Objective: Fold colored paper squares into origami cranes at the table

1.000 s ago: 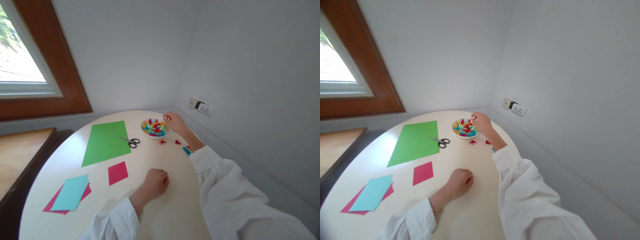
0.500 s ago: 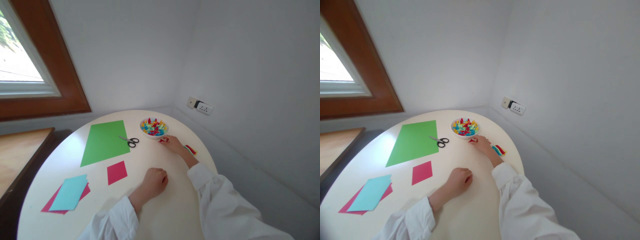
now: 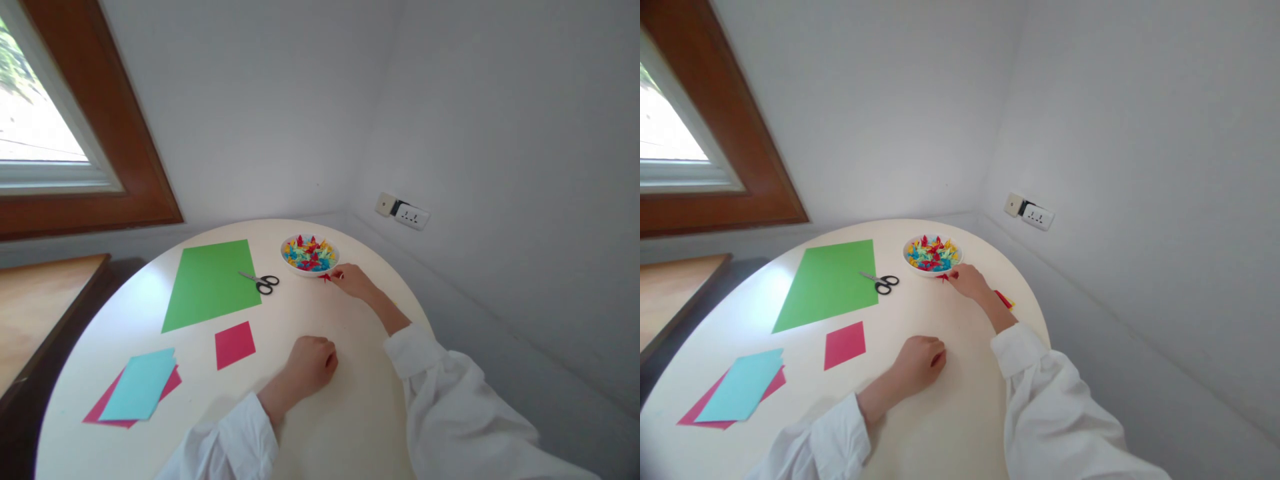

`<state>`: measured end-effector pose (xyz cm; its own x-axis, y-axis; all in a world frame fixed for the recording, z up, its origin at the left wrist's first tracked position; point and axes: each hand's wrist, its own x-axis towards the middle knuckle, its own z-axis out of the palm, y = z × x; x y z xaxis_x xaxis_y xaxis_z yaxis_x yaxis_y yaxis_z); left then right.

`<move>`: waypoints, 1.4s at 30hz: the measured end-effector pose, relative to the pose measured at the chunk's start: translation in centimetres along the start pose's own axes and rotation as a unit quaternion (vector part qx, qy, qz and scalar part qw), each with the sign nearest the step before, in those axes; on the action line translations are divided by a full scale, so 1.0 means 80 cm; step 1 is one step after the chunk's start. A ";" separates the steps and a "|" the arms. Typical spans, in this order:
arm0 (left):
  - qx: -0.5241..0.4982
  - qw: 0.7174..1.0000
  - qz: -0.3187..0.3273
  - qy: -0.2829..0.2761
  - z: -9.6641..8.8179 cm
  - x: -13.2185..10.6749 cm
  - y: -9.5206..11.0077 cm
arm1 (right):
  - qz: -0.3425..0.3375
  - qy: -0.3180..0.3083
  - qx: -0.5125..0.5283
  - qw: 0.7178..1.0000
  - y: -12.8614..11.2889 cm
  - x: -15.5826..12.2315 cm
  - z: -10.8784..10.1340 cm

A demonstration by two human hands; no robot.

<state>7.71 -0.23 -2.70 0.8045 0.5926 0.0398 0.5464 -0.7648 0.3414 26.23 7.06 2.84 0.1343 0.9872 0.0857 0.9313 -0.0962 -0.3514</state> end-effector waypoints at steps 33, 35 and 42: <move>-0.003 1.000 -0.013 -0.005 -0.002 0.000 0.000 | 0.013 0.075 0.021 0.997 0.017 0.057 -0.036; -0.006 1.000 -0.011 -0.006 -0.003 -0.001 0.001 | -0.005 0.081 0.036 0.996 -0.007 0.082 -0.041; -0.009 1.000 0.011 0.007 -0.001 -0.002 0.000 | -0.026 0.066 0.047 0.996 -0.047 0.124 -0.030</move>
<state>7.58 -0.26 -2.65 0.8130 0.5792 0.0598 0.5246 -0.7732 0.3562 24.85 16.91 7.26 0.1355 0.9649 0.2249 0.9034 -0.0271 -0.4279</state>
